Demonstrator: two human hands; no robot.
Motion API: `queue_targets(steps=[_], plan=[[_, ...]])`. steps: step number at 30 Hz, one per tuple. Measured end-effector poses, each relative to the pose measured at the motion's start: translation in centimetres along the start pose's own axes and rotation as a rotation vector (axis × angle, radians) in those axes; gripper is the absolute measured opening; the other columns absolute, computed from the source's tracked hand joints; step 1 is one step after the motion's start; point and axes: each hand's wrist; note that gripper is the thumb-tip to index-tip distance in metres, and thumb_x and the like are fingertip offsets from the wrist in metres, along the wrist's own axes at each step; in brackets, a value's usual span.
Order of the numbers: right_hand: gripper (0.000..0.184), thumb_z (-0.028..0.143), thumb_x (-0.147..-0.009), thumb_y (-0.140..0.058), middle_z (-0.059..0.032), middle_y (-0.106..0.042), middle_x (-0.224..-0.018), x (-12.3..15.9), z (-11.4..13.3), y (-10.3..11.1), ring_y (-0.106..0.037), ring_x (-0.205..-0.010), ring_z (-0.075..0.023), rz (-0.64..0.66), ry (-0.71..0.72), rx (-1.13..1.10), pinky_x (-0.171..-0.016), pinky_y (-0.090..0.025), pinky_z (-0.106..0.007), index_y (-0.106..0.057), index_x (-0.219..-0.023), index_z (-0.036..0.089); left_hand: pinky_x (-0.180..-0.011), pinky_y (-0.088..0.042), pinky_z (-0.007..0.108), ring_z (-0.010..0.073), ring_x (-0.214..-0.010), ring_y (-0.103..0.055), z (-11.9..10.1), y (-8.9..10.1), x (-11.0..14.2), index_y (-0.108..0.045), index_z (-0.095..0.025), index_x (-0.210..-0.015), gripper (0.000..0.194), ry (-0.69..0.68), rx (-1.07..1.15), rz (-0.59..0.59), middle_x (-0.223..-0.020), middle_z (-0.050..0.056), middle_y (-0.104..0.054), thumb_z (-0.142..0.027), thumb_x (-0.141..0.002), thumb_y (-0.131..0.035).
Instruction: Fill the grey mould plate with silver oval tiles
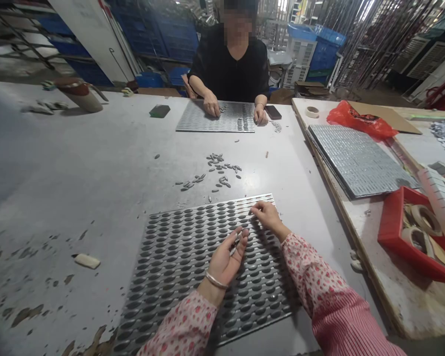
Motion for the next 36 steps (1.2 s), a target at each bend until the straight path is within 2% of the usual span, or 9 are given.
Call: queue_targets(steps=[6, 11, 15, 18, 23, 25, 27, 32, 36], plan=[[0.015, 0.031, -0.08, -0.058, -0.0013, -0.065, -0.072, 0.4, -0.5, -0.7, -0.051, -0.083, -0.02, -0.102, 0.008, 0.254, -0.072, -0.033, -0.029, -0.064, -0.071, 0.021, -0.046, -0.047, 0.017, 0.0084, -0.055, -0.058, 0.0, 0.6, 0.1, -0.06, -0.01, -0.099, 0.02, 0.067, -0.079, 0.051, -0.072, 0.005, -0.062, -0.009, -0.083, -0.048], [0.02, 0.034, -0.084, -0.056, -0.0036, -0.064, -0.075, 1.1, -0.2, -0.7, -0.048, -0.086, -0.0216, -0.144, 0.054, 0.484, -0.072, -0.028, -0.031, -0.059, -0.07, 0.019, -0.042, -0.042, 0.015, 0.0071, -0.052, -0.054, 0.2, 0.5, 0.1, -0.059, -0.011, -0.088, 0.011, 0.025, -0.093, 0.066, -0.069, 0.005, -0.061, -0.009, -0.081, -0.05], [0.021, 0.034, -0.083, -0.057, -0.0054, -0.062, -0.078, 1.0, -0.4, -0.3, -0.047, -0.088, -0.0225, -0.158, 0.088, 0.547, -0.075, -0.029, -0.033, -0.057, -0.07, 0.019, -0.047, -0.047, 0.016, 0.0084, -0.059, -0.058, 0.5, 0.6, -0.1, -0.06, -0.012, -0.084, 0.007, 0.002, -0.109, 0.044, -0.079, 0.007, -0.065, -0.01, -0.08, -0.056], [0.018, 0.035, -0.083, -0.057, -0.0061, -0.062, -0.081, 1.2, -0.1, 0.1, -0.048, -0.088, -0.0219, -0.123, 0.104, 0.376, -0.076, -0.033, -0.033, -0.059, -0.074, 0.018, -0.048, -0.046, 0.014, 0.0068, -0.058, -0.057, 0.7, 0.5, -0.3, -0.063, -0.012, -0.084, 0.008, -0.022, -0.106, 0.051, -0.075, 0.005, -0.062, -0.008, -0.078, -0.058], [0.026, 0.043, -0.082, -0.057, -0.0018, -0.062, -0.08, 2.9, 1.3, 1.1, -0.053, -0.07, -0.0143, 0.34, 0.176, -0.279, -0.064, -0.041, -0.025, -0.063, -0.088, 0.019, -0.041, -0.04, 0.011, 0.0041, -0.051, -0.052, 1.0, 0.4, -0.9, -0.06, -0.011, -0.077, 0.002, -0.041, -0.075, 0.048, -0.068, 0.002, -0.058, -0.01, -0.078, -0.061], [0.028, 0.045, -0.079, -0.061, -0.0003, -0.06, -0.074, 3.3, 1.5, 1.4, -0.052, -0.065, -0.0126, 0.418, 0.187, -0.389, -0.061, -0.041, -0.024, -0.063, -0.085, 0.018, -0.038, -0.039, 0.011, 0.0037, -0.048, -0.05, 1.1, 0.3, -1.0, -0.058, -0.011, -0.076, 0.004, -0.042, -0.081, 0.054, -0.064, 0.001, -0.057, -0.011, -0.08, -0.059], [0.028, 0.045, -0.078, -0.061, 0.0003, -0.058, -0.07, 3.1, 1.2, 1.6, -0.051, -0.062, -0.0119, 0.356, 0.163, -0.393, -0.059, -0.04, -0.023, -0.063, -0.08, 0.017, -0.04, -0.043, 0.012, 0.005, -0.05, -0.054, 1.0, 0.0, -1.0, -0.059, -0.01, -0.08, 0.004, -0.034, -0.079, 0.049, -0.065, 0.002, -0.059, -0.011, -0.082, -0.056], [0.021, 0.036, -0.079, -0.056, -0.0004, -0.06, -0.068, 1.0, -1.3, 1.9, -0.051, -0.062, -0.0131, -0.045, -0.015, -0.088, -0.061, -0.04, -0.025, -0.062, -0.074, 0.017, -0.061, -0.056, 0.019, 0.0146, -0.076, -0.067, 0.5, -0.7, -0.2, -0.059, -0.006, -0.087, 0.015, 0.03, -0.069, 0.031, -0.083, 0.015, -0.067, -0.005, -0.086, -0.044], [0.012, 0.029, -0.075, -0.06, -0.0016, -0.063, -0.071, 0.5, -2.3, 1.9, -0.052, -0.077, -0.0178, -0.118, -0.06, 0.125, -0.074, -0.036, -0.029, -0.063, -0.069, 0.019, -0.056, -0.055, 0.016, 0.013, -0.073, -0.067, 0.4, -0.7, 0.1, -0.059, -0.005, -0.09, 0.013, 0.054, -0.095, 0.017, -0.085, 0.015, -0.068, -0.005, -0.085, -0.047]])
Point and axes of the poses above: each hand's wrist, its own x-axis away from the middle knuckle, its own y-axis out of the back of the hand, z = x × y
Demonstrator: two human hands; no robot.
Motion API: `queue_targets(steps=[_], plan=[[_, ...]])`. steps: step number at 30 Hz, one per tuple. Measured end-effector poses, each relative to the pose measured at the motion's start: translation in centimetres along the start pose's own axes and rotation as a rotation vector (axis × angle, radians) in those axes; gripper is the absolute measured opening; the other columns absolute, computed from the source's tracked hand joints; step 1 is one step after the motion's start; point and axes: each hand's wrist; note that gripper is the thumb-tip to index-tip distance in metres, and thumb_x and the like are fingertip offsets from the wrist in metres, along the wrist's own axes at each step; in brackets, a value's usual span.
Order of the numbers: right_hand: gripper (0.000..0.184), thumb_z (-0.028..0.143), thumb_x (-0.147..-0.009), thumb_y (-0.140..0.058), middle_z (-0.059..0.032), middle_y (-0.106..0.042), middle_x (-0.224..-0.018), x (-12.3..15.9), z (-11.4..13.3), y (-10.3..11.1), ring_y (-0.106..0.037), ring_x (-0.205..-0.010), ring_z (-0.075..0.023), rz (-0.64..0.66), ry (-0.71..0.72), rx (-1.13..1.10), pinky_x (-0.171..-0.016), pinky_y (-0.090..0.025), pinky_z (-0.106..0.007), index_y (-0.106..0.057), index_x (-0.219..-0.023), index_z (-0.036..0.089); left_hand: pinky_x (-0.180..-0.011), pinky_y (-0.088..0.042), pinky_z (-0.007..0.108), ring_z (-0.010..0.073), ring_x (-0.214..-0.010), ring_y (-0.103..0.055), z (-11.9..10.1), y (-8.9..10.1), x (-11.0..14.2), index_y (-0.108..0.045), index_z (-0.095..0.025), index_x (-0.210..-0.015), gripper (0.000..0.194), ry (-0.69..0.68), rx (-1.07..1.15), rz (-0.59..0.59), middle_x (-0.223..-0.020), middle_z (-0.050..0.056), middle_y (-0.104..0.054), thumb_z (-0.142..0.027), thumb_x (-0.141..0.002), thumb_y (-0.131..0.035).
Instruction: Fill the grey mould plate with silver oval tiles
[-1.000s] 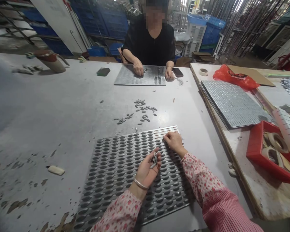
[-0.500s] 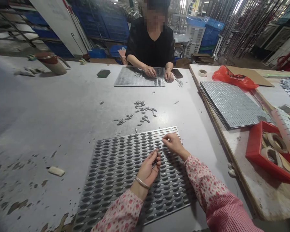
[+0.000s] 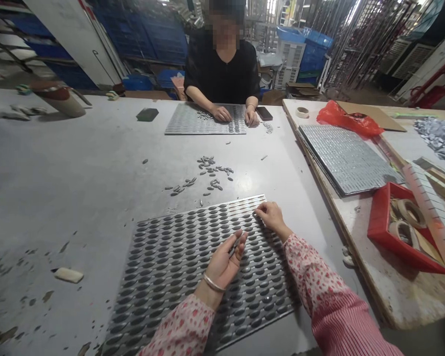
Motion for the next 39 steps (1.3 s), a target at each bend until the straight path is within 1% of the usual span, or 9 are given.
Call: queue_targets(steps=[6, 13, 16, 22, 26, 30, 32, 35, 39], plan=[[0.015, 0.03, -0.079, -0.058, -0.0012, -0.064, -0.076, 0.6, 0.3, 0.0, -0.049, -0.082, -0.0191, -0.012, -0.029, 0.259, -0.073, -0.031, -0.029, -0.063, -0.069, 0.02, -0.069, -0.055, 0.019, 0.0141, -0.083, -0.066, 0.1, 0.4, 0.2, -0.057, -0.004, -0.101, 0.021, 0.03, -0.035, 0.105, -0.093, 0.017, -0.067, -0.001, -0.083, -0.045], [0.013, 0.029, -0.08, -0.06, -0.0042, -0.062, -0.078, 0.5, -0.3, -0.1, -0.047, -0.084, -0.0205, -0.089, 0.052, 0.31, -0.075, -0.033, -0.031, -0.06, -0.072, 0.019, -0.041, -0.041, 0.012, 0.0035, -0.049, -0.053, 0.0, 0.1, 0.5, -0.056, -0.012, -0.095, 0.014, 0.029, -0.109, 0.159, -0.072, 0.003, -0.061, -0.008, -0.085, -0.048], [0.012, 0.03, -0.081, -0.059, -0.0045, -0.061, -0.079, 0.9, 0.1, 0.3, -0.048, -0.083, -0.0198, -0.091, 0.115, 0.135, -0.078, -0.035, -0.032, -0.061, -0.076, 0.018, -0.041, -0.038, 0.011, 0.0026, -0.048, -0.05, 0.2, 0.1, 0.3, -0.057, -0.012, -0.086, 0.006, 0.003, -0.104, 0.184, -0.069, 0.001, -0.058, -0.01, -0.083, -0.052], [0.029, 0.044, -0.082, -0.058, -0.0027, -0.06, -0.079, 3.4, 2.7, 1.6, -0.052, -0.07, -0.0139, 0.471, 0.16, -0.496, -0.064, -0.042, -0.026, -0.063, -0.089, 0.016, -0.044, -0.038, 0.011, 0.0033, -0.053, -0.051, 0.9, 0.5, -0.7, -0.059, -0.013, -0.09, 0.02, -0.099, -0.154, 0.17, -0.071, 0.0, -0.058, -0.021, -0.074, -0.068], [0.032, 0.044, -0.077, -0.064, -0.0025, -0.061, -0.079, 4.6, 3.8, 1.6, -0.054, -0.071, -0.0132, 0.591, 0.113, -0.695, -0.063, -0.043, -0.024, -0.063, -0.089, 0.015, -0.036, -0.028, 0.01, 0.001, -0.042, -0.042, 1.0, 0.5, -1.1, -0.054, -0.014, -0.08, 0.024, -0.128, -0.211, 0.226, -0.061, -0.003, -0.055, -0.032, -0.074, -0.068], [0.031, 0.045, -0.075, -0.064, -0.0012, -0.059, -0.072, 3.6, 2.7, 1.6, -0.052, -0.064, -0.0121, 0.418, 0.093, -0.627, -0.06, -0.042, -0.023, -0.063, -0.082, 0.015, -0.037, -0.035, 0.011, 0.0035, -0.044, -0.05, 0.8, 0.0, -0.8, -0.054, -0.013, -0.084, 0.013, -0.101, -0.167, 0.134, -0.065, 0.0, -0.06, -0.025, -0.082, -0.059], [0.03, 0.045, -0.076, -0.059, -0.0013, -0.06, -0.071, 2.4, 1.3, 1.9, -0.052, -0.061, -0.0121, 0.231, 0.023, -0.482, -0.057, -0.042, -0.023, -0.063, -0.081, 0.016, -0.05, -0.049, 0.017, 0.0095, -0.061, -0.062, 0.7, -0.2, -0.5, -0.055, -0.012, -0.09, 0.008, -0.072, -0.104, 0.079, -0.079, 0.008, -0.066, -0.017, -0.086, -0.051], [0.023, 0.037, -0.075, -0.055, -0.0019, -0.062, -0.069, 0.7, -1.2, 2.3, -0.053, -0.061, -0.0132, 0.041, -0.078, -0.232, -0.058, -0.042, -0.024, -0.064, -0.076, 0.016, -0.064, -0.055, 0.022, 0.0142, -0.078, -0.066, 0.7, -0.2, -0.2, -0.057, -0.008, -0.096, 0.015, -0.014, -0.071, 0.074, -0.09, 0.015, -0.067, -0.009, -0.087, -0.044], [0.014, 0.029, -0.071, -0.057, -0.002, -0.064, -0.067, -0.1, -3.5, 2.2, -0.055, -0.065, -0.015, -0.008, -0.107, -0.101, -0.063, -0.042, -0.025, -0.065, -0.07, 0.017, -0.046, -0.048, 0.015, 0.0078, -0.057, -0.06, 0.8, 0.1, -0.1, -0.058, -0.009, -0.094, 0.013, 0.032, -0.086, 0.032, -0.075, 0.008, -0.064, -0.013, -0.087, -0.047]])
Point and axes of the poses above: each hand's wrist, its own x-axis away from the middle knuckle, its own y-axis out of the back of the hand, z = x × y
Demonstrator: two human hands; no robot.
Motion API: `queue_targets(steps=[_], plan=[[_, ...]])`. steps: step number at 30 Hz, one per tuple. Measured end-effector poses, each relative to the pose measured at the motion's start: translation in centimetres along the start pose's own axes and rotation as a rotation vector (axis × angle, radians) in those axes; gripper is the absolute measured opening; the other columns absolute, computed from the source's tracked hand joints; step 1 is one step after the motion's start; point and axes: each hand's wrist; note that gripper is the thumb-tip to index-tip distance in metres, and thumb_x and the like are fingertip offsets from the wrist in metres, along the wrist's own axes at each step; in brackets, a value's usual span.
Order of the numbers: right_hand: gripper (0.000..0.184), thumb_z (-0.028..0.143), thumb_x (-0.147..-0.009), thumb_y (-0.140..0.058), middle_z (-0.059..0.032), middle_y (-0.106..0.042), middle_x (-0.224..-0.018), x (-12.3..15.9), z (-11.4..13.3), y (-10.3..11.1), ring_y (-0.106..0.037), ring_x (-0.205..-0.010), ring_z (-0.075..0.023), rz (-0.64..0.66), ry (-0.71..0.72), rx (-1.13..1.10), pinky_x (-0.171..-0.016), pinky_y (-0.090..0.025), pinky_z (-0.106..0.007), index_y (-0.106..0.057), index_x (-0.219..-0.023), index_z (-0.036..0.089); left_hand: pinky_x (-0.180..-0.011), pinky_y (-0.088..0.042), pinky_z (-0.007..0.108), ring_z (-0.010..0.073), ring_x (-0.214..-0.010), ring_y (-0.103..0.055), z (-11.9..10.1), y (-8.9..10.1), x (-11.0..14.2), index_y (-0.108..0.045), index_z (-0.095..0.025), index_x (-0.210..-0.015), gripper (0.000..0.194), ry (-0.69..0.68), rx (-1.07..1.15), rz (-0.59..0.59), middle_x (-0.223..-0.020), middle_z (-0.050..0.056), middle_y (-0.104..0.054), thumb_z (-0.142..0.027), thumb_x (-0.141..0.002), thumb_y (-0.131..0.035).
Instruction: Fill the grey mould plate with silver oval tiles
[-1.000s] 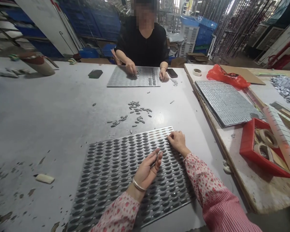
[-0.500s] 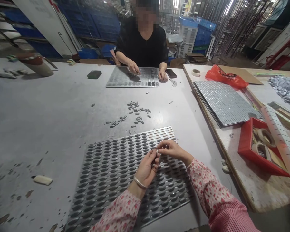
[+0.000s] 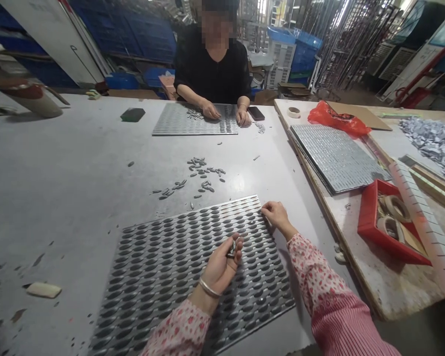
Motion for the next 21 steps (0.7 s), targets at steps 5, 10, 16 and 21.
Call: queue_targets(steps=[5, 10, 16, 21], plan=[[0.015, 0.03, -0.073, -0.056, -0.0021, -0.064, -0.07, 0.1, -0.2, -0.3, -0.055, -0.069, -0.0157, -0.032, -0.016, 0.102, -0.067, -0.041, -0.026, -0.065, -0.071, 0.019, -0.043, -0.045, 0.015, 0.0068, -0.052, -0.056, 0.2, 0.2, -0.1, -0.058, -0.009, -0.095, 0.017, 0.012, 0.039, 0.064, -0.068, 0.004, -0.06, -0.01, -0.087, -0.043], [0.011, 0.027, -0.072, -0.059, -0.0026, -0.062, -0.071, 0.0, 0.3, 0.0, -0.053, -0.073, -0.0171, -0.055, 0.002, 0.179, -0.072, -0.04, -0.029, -0.064, -0.07, 0.018, -0.048, -0.048, 0.015, 0.0089, -0.059, -0.061, 0.1, 0.1, -0.1, -0.057, -0.011, -0.087, 0.012, -0.011, 0.036, 0.036, -0.076, 0.008, -0.065, -0.006, -0.084, -0.047], [0.018, 0.035, -0.081, -0.058, -0.0045, -0.061, -0.083, 2.3, 3.2, -0.4, -0.052, -0.082, -0.0192, 0.167, 0.314, 0.01, -0.077, -0.042, -0.032, -0.066, -0.085, 0.02, -0.068, -0.055, 0.026, 0.0181, -0.084, -0.067, -0.2, 0.0, 0.2, -0.058, -0.012, -0.089, 0.012, -0.028, 0.097, 0.088, -0.093, 0.013, -0.068, -0.007, -0.083, -0.05], [0.019, 0.035, -0.083, -0.06, -0.0067, -0.059, -0.094, 4.3, 7.9, -1.0, -0.05, -0.094, -0.021, 0.551, 0.626, 0.005, -0.089, -0.037, -0.036, -0.068, -0.096, 0.023, -0.078, -0.054, 0.029, 0.0149, -0.084, -0.065, -0.5, 0.4, -0.1, -0.064, -0.014, -0.093, 0.022, -0.125, 0.1, 0.175, -0.094, 0.007, -0.068, -0.005, -0.08, -0.05]])
Point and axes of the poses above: each hand's wrist, its own x-axis away from the middle knuckle, its own y-axis out of the back of the hand, z = x × y
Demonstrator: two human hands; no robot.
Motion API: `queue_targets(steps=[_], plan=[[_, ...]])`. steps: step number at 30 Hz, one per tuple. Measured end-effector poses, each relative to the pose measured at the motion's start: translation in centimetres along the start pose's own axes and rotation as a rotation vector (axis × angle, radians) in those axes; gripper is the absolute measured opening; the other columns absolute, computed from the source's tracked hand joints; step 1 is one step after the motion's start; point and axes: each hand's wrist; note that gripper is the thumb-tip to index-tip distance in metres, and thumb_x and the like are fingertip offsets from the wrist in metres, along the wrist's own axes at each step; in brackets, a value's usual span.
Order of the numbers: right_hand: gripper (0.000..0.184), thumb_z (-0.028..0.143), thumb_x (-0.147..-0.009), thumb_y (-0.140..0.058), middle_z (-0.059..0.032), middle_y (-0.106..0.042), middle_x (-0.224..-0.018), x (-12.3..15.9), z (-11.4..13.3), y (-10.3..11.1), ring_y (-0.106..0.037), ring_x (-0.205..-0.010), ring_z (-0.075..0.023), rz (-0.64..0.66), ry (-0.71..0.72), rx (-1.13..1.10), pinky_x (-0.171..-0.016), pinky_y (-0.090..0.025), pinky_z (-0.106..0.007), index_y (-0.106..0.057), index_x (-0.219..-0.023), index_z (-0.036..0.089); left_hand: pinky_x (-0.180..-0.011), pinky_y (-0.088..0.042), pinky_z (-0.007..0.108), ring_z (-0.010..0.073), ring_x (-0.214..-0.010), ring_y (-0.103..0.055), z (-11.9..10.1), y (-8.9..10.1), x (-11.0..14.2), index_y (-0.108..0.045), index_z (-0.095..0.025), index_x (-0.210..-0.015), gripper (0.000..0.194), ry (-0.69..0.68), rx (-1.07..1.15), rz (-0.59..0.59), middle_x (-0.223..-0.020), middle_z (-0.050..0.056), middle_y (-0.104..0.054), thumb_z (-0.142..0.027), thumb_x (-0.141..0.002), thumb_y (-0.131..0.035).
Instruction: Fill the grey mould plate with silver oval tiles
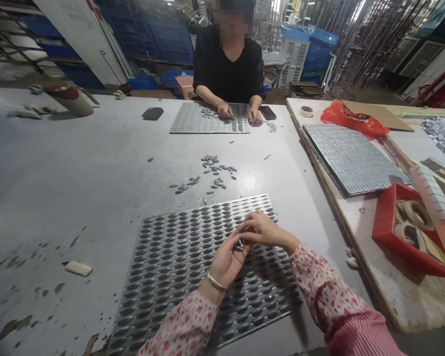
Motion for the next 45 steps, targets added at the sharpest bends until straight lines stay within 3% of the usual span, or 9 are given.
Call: queue_targets(steps=[3, 7, 13, 19, 31, 34, 38, 40, 45], plan=[[0.019, 0.037, -0.083, -0.059, -0.0062, -0.06, -0.091, -0.9, 0.6, -0.2, -0.052, -0.09, -0.0205, 0.005, -0.01, -0.128, -0.086, -0.04, -0.036, -0.066, -0.091, 0.021, -0.082, -0.053, 0.029, 0.0148, -0.088, -0.064, -0.3, 0.4, -0.1, -0.065, -0.012, -0.092, 0.024, -0.019, 0.033, 0.002, -0.096, 0.008, -0.068, -0.003, -0.081, -0.046], [0.022, 0.037, -0.087, -0.051, -0.0037, -0.062, -0.086, -2.4, -1.9, -0.5, -0.057, -0.081, -0.0168, -0.154, -0.165, -0.326, -0.074, -0.045, -0.03, -0.06, -0.095, 0.018, -0.073, -0.054, 0.023, 0.0149, -0.084, -0.066, -1.0, 0.7, 0.0, -0.063, -0.008, -0.091, 0.022, 0.0, 0.013, -0.078, -0.09, 0.012, -0.068, -0.003, -0.085, -0.043], [0.013, 0.019, -0.08, -0.054, -0.0008, -0.066, -0.082, -5.7, -5.4, -1.3, -0.057, -0.078, -0.0142, -0.172, -0.254, 0.112, -0.072, -0.04, -0.025, -0.066, -0.086, 0.018, -0.044, -0.046, 0.013, 0.0061, -0.054, -0.059, -1.4, 0.5, 0.5, -0.059, -0.01, -0.083, 0.01, 0.048, 0.01, -0.251, -0.075, 0.006, -0.065, -0.011, -0.086, -0.05], [0.009, 0.02, -0.076, -0.059, -0.001, -0.064, -0.068, -6.6, -5.2, -1.9, -0.054, -0.064, -0.0143, -0.179, -0.337, 0.221, -0.062, -0.036, -0.024, -0.067, -0.076, 0.017, -0.042, -0.042, 0.012, 0.0039, -0.05, -0.054, -0.7, 1.3, 0.1, -0.06, -0.011, -0.085, 0.007, 0.029, -0.02, -0.229, -0.071, 0.003, -0.061, -0.012, -0.085, -0.052], [0.008, 0.023, -0.077, -0.062, -0.0047, -0.062, -0.074, -6.1, -4.5, -2.2, -0.053, -0.08, -0.0191, -0.254, -0.379, 0.317, -0.075, -0.038, -0.03, -0.063, -0.073, 0.017, -0.042, -0.042, 0.012, 0.0038, -0.05, -0.052, -0.5, 1.3, -0.5, -0.058, -0.012, -0.079, 0.003, -0.024, -0.015, -0.206, -0.065, -0.001, -0.056, -0.013, -0.082, -0.058], [0.012, 0.027, -0.08, -0.06, -0.0038, -0.061, -0.075, -4.9, -3.3, -1.9, -0.053, -0.078, -0.0179, -0.271, -0.345, 0.105, -0.074, -0.04, -0.03, -0.063, -0.078, 0.016, -0.038, -0.038, 0.01, 0.0021, -0.046, -0.047, -0.4, 1.1, -1.0, -0.054, -0.012, -0.07, 0.013, -0.035, 0.001, -0.225, -0.061, -0.002, -0.053, -0.018, -0.08, -0.062], [0.028, 0.042, -0.08, -0.06, -0.003, -0.062, -0.084, -2.8, -2.0, -1.6, -0.056, -0.076, -0.0155, -0.016, -0.192, -0.456, -0.069, -0.044, -0.027, -0.063, -0.092, 0.016, -0.033, -0.032, 0.009, 0.0008, -0.041, -0.042, -0.4, 0.5, -1.6, -0.054, -0.012, -0.071, 0.016, -0.009, 0.022, -0.201, -0.058, -0.003, -0.051, -0.022, -0.078, -0.064], [0.032, 0.044, -0.077, -0.063, -0.0033, -0.062, -0.085, -2.3, -1.8, -1.4, -0.057, -0.077, -0.0156, -0.003, -0.169, -0.601, -0.07, -0.046, -0.027, -0.062, -0.093, 0.017, -0.033, -0.033, 0.01, 0.0017, -0.041, -0.044, -0.4, 0.2, -1.8, -0.056, -0.011, -0.075, 0.014, -0.006, 0.025, -0.183, -0.057, -0.003, -0.052, -0.023, -0.08, -0.063], [0.021, 0.036, -0.085, -0.053, -0.0034, -0.063, -0.088, -2.9, -4.0, -0.1, -0.057, -0.083, -0.0163, -0.241, -0.231, -0.385, -0.076, -0.044, -0.03, -0.06, -0.095, 0.018, -0.06, -0.054, 0.02, 0.0129, -0.07, -0.065, -0.4, -0.1, -1.5, -0.058, -0.009, -0.087, 0.01, 0.007, 0.045, -0.127, -0.081, 0.013, -0.067, -0.01, -0.086, -0.049]])
Point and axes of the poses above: each hand's wrist, its own x-axis away from the middle knuckle, its own y-axis out of the back of the hand, z = x × y
